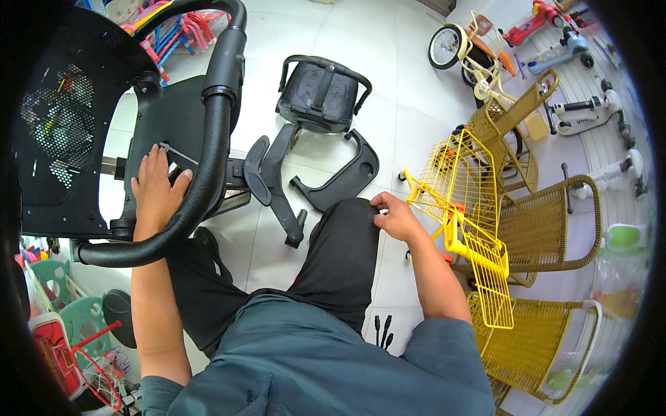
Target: The person assembles a black plastic chair by inserting and tightening screws into the seat and backrest using a hex key. They repeatedly adjust the chair's orientation and reposition components to access fastening points.
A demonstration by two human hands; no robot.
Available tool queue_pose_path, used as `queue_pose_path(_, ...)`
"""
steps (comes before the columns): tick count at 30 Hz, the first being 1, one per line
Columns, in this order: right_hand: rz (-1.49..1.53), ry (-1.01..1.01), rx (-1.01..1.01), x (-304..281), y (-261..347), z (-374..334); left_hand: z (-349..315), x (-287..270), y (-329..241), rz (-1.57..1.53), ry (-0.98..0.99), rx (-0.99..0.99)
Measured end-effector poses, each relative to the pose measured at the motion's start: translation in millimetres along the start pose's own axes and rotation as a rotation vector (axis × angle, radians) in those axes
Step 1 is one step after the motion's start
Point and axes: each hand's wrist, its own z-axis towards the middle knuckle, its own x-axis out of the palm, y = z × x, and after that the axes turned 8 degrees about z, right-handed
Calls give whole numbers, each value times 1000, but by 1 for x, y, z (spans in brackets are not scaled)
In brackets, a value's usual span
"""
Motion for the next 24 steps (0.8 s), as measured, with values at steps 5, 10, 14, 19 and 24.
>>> queue_pose_path(5,-100,47,11,-5,-12,8,-2,-2,0,-11,8,-5)
queue_pose_path(10,-10,-156,-26,23,-5,2,0,-1,0,1,9,-11)
queue_pose_path(14,-452,-174,-343,54,10,3,0,-1,1,0,17,-5)
queue_pose_path(19,-661,-172,-176,38,16,60,-1,-3,-1,-20,17,2)
queue_pose_path(24,-355,-128,-53,32,16,99,-4,-9,-2,-26,38,-15)
